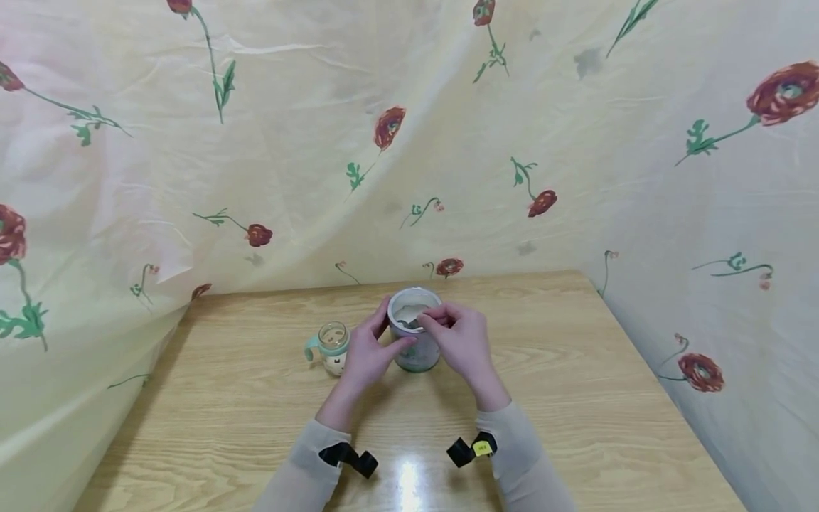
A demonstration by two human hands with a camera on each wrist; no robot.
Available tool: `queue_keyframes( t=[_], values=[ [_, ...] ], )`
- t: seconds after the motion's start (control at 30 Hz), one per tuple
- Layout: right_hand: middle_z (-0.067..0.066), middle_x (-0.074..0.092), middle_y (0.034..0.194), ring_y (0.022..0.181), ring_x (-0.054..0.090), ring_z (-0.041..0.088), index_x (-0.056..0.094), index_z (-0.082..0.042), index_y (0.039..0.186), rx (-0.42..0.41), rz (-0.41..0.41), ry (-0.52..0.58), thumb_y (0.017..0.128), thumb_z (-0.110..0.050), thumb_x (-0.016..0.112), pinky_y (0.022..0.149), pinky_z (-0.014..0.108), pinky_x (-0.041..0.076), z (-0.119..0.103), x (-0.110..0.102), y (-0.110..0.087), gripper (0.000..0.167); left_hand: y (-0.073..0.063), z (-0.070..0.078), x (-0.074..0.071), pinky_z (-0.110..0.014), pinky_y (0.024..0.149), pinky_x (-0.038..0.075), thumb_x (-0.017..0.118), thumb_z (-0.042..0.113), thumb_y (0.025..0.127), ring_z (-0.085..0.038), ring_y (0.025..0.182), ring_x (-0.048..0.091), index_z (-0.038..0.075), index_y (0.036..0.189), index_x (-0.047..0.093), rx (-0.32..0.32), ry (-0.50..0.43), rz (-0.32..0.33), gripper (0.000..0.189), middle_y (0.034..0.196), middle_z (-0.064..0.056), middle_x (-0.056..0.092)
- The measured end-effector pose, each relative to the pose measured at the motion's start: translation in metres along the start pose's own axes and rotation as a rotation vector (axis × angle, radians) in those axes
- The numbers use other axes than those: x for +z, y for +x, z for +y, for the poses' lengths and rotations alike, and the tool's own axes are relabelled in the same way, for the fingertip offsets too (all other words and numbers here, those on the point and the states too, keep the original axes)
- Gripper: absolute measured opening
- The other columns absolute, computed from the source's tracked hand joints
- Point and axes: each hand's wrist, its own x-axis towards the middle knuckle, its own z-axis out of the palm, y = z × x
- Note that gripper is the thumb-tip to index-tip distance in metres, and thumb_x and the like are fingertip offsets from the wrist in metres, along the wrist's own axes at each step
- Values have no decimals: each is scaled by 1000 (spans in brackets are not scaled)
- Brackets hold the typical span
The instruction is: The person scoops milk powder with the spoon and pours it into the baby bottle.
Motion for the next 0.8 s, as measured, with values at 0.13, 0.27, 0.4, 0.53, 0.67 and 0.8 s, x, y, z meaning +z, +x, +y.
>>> queue_keyframes(
  t=[0.13, 0.27, 0.4, 0.53, 0.67, 0.8],
  values=[
    [7, 76, 81, 68, 65, 15, 80, -1, 93, -23, 62, -6, 93, -9, 84, 58, 19, 51, -1, -1, -1, 9, 0, 1, -1, -41, 121, 42, 90, 20, 89, -26, 149, 47, 9, 164, 42, 13, -4, -3, 90, 164, -8, 47],
    [8, 77, 82, 69, 66, 14, 79, 0, 93, -70, 114, -29, 93, -8, 83, 62, 16, 53, 1, -1, -3, 9, 1, 0, 0, -41, 121, 42, 91, 20, 88, -25, 149, 46, 7, 164, 42, 21, 0, -3, 91, 164, -10, 47],
    [7, 78, 82, 67, 65, 9, 79, -2, 91, -189, 171, -19, 92, -2, 84, 62, 13, 52, 7, 0, -7, 5, 1, -1, 2, -41, 121, 41, 93, 23, 87, -27, 150, 45, 6, 164, 42, 13, 23, 9, 93, 165, -13, 45],
    [6, 77, 81, 65, 62, 7, 79, -3, 90, -297, 216, -1, 90, 2, 85, 59, 12, 49, 12, 1, -12, 7, 1, 0, 3, -42, 122, 40, 93, 27, 87, -29, 152, 42, 4, 164, 39, -12, 37, 21, 97, 168, -14, 40],
    [8, 77, 80, 64, 59, 5, 79, -2, 89, -306, 255, -1, 87, 5, 85, 58, 11, 48, 19, 2, -17, 10, 1, -1, 5, -41, 122, 40, 94, 29, 85, -28, 151, 43, 5, 165, 37, -38, 42, 16, 101, 168, -11, 39],
    [10, 77, 80, 65, 59, 3, 78, -1, 88, -288, 299, -12, 86, 7, 86, 60, 10, 48, 22, 4, -22, 11, 0, -3, 7, -38, 122, 41, 95, 26, 84, -26, 150, 45, 6, 165, 39, -49, 0, 31, 100, 166, -11, 43]
  ],
)
